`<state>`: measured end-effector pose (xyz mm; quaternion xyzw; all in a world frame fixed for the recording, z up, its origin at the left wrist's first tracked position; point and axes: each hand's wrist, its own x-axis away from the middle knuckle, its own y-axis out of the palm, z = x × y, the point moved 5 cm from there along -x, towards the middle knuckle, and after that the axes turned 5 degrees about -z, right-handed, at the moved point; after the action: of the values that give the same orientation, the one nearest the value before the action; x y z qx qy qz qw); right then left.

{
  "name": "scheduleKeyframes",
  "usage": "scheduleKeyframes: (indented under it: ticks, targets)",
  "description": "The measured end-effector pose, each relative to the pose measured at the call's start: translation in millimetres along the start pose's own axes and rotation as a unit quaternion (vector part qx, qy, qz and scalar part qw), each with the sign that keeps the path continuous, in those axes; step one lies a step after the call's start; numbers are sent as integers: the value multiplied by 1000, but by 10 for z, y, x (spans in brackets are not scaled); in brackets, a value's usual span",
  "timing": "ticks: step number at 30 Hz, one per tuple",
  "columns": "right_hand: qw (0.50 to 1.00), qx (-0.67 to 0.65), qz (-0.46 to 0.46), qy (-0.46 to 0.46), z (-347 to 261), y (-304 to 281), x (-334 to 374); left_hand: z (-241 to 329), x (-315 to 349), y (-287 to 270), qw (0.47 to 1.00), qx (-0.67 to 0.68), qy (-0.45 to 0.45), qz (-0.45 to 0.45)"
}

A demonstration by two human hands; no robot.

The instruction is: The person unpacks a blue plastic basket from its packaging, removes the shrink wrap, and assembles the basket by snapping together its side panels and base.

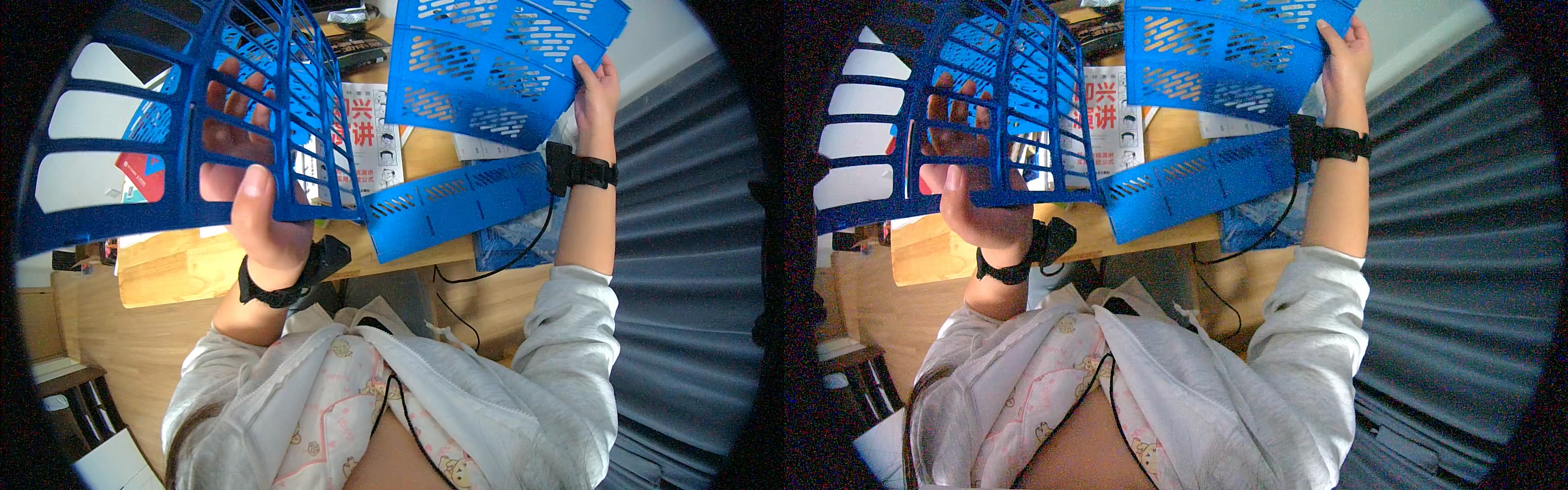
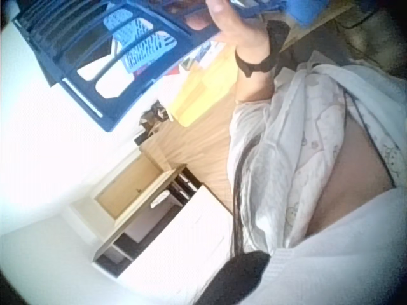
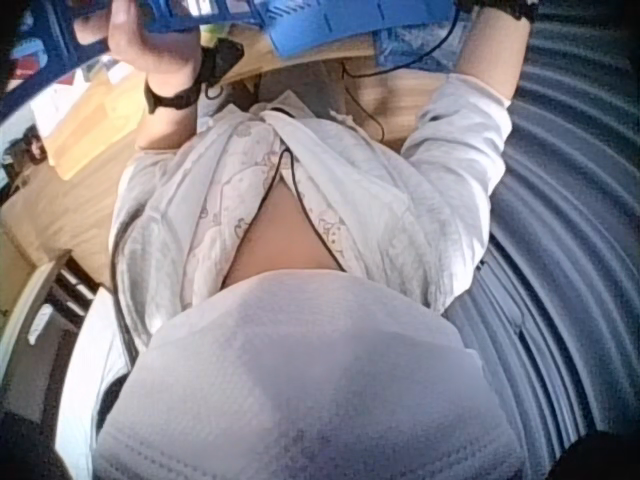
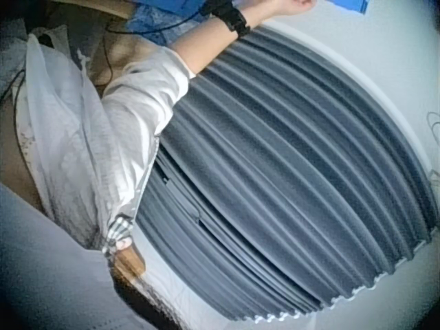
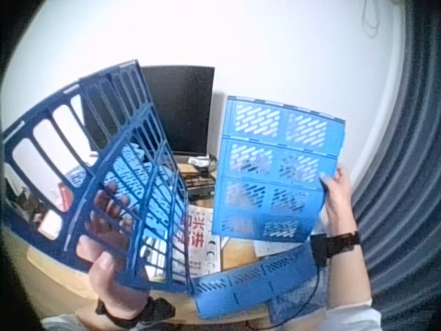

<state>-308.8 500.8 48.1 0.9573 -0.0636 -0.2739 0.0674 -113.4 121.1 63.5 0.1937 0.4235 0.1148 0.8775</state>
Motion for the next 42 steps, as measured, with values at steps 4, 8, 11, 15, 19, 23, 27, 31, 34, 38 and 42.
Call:
scheduleKeyframes:
  ticks: [4,8,11,15,19,23,27,31,34,38,42]
  targets:
    - [999,-22,12,-29,-164,19,61,43,25,6,999,-6,-29,-21]
    - [997,-26,23,-62,-333,54,185,33,52,14,999,19,-45,-15]
    - [995,-17,57,-83,-491,64,331,-11,-40,23,998,33,-14,-43]
    - [985,4,104,-134,-738,125,591,-101,-117,-36,997,-19,-68,-22]
    - [966,69,163,-189,-1026,108,1002,-128,-127,37,996,-21,-61,-68]
    - [959,123,156,-203,-1262,15,1252,-124,-60,104,993,-44,-73,-78]
    - [963,105,187,-165,-1322,-196,1346,-36,15,183,994,-41,-57,-86]
    - [970,95,179,-136,-1309,-345,1373,41,59,228,996,-13,-48,-75]
    - [964,96,200,-148,-1338,-426,1387,41,7,203,996,-47,-40,-66]
    - [943,107,245,-196,-1496,-480,1456,-25,-114,150,996,-31,-26,-76]
    - [934,117,235,-241,-1649,-473,1518,-98,-151,73,998,3,-34,-51]
